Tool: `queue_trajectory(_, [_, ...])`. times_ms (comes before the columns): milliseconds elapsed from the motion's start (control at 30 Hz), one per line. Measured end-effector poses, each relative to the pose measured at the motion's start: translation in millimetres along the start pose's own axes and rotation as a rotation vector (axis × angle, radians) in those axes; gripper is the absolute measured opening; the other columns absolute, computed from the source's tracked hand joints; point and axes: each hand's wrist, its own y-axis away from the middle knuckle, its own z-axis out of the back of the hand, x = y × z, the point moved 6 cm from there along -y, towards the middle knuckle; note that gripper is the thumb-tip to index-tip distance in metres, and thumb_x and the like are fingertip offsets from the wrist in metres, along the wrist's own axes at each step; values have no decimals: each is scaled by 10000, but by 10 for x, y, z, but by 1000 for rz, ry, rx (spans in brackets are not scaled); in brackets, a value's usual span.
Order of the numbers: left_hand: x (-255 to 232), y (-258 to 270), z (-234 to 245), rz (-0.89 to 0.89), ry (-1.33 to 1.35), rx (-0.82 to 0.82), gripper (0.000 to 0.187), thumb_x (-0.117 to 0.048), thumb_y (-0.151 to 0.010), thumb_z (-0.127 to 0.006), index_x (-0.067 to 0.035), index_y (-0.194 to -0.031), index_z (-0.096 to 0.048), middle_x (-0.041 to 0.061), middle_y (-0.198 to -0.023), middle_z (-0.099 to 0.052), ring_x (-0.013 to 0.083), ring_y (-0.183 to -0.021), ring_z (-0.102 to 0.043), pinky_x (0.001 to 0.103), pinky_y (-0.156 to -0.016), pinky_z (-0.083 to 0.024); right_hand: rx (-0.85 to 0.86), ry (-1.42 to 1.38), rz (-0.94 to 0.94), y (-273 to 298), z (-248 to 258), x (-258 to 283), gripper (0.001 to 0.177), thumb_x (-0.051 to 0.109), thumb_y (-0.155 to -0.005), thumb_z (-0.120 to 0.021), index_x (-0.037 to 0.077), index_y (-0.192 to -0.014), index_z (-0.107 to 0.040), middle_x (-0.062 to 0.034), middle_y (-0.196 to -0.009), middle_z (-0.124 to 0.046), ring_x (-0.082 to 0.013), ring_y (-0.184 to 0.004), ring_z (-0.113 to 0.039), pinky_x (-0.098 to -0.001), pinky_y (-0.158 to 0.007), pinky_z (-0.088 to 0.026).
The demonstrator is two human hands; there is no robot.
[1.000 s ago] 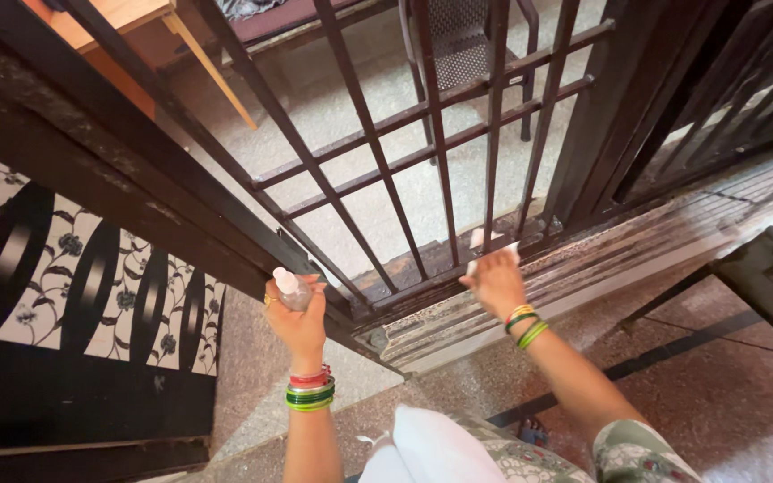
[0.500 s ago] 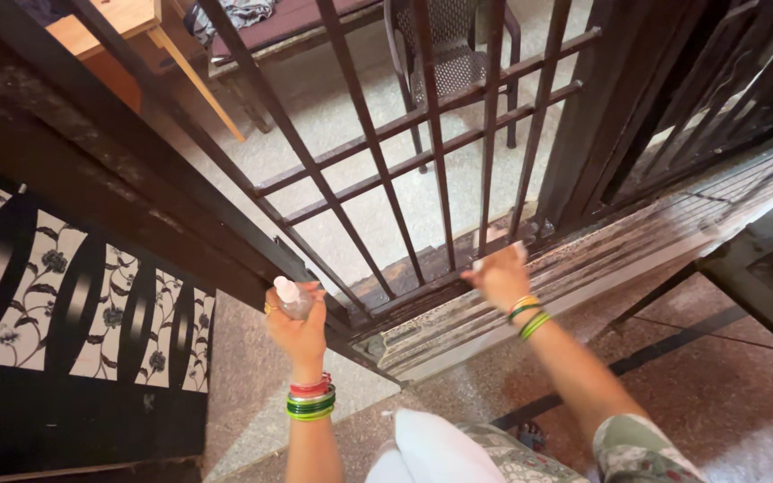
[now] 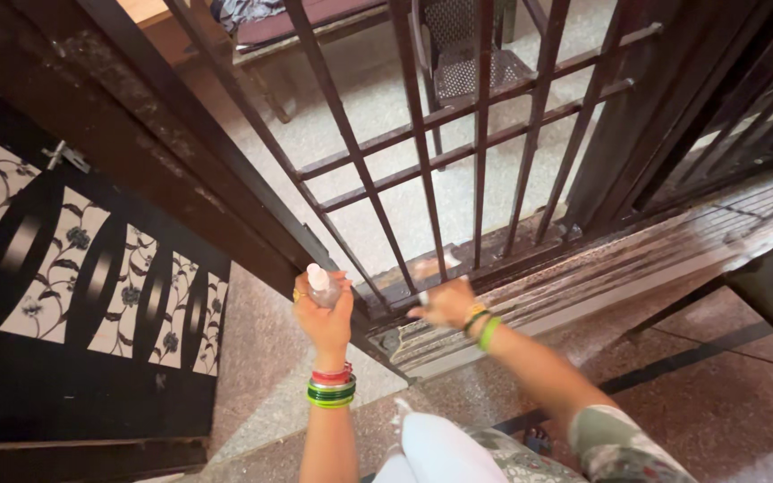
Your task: The person cleans a metal gate by repeatedly spraying a liquid from a bottle and wiping the bars with a white cloth. The person works on the lower section of the gate, moving along the horizontal and vertical bars.
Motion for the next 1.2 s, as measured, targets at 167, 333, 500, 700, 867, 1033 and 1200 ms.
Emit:
queue_trajectory(167, [51,-23,-3,79,128,11,332,13,-798,-712,-24,-1089,-558,86,-960,-718,137,-860,-705,295,-803,-579,-237,-71,378,-147,-203,682,851,385,-728,-759,-43,-1410,-485,-246,-1444,-501,-411,-1355,-452,-501,-1088,-366])
queue_trajectory(333, [61,16,-29,66,87,15,298,26,-819,-710,-23,-1067,-551,98,-972,-727,146,-864,-716,293,-817,-579,-349,20,521,-93,-200,466,727,251,-719,-739,28,-1391,-573,-208,-1404,-566,-404,-1328,-493,-521,-1109,-386])
queue_trajectory(500, [5,18,-35,13,57,-16,306,29,-809,-723,-24,-1059,-554,94,-975,-728,149,-854,-710,293,-811,-565,-38,77,201,-93,-46,-304,442,311,-787,-716,96,-1167,-647,-176,-1210,-670,-372,-1149,-634,-476,-977,-514])
queue_trajectory(700, [-108,15,-62,-32,-51,-51,277,39,-792,-761,-21,-987,-573,102,-946,-723,158,-838,-694,303,-788,-553,-242,-138,-70,208,712,-1620,487,167,-650,-768,81,-1122,-689,-188,-1134,-688,-364,-1076,-660,-430,-923,-551])
queue_trajectory(867, [-233,21,-96,-48,-36,-54,252,39,-815,-725,-17,-1005,-568,94,-938,-719,166,-858,-710,312,-814,-576,-601,150,254,539,809,-1877,704,87,-627,-715,-37,-1312,-605,-232,-1374,-597,-360,-1304,-512,-442,-1056,-412])
queue_trajectory(1033, [-257,24,-134,-43,-4,-68,263,45,-818,-714,-7,-1022,-557,98,-953,-711,164,-855,-711,309,-818,-583,-490,207,188,696,286,-2090,462,20,-843,-563,-19,-1303,-604,-183,-1355,-600,-348,-1338,-492,-451,-1140,-391])
queue_trajectory(1200, [-255,59,-139,-90,-84,-90,280,72,-826,-721,-4,-1038,-554,102,-964,-705,158,-883,-691,283,-828,-570,-608,-211,-51,1215,245,-2657,332,14,-795,-627,92,-1113,-681,-142,-1194,-641,-362,-1168,-577,-429,-1006,-475])
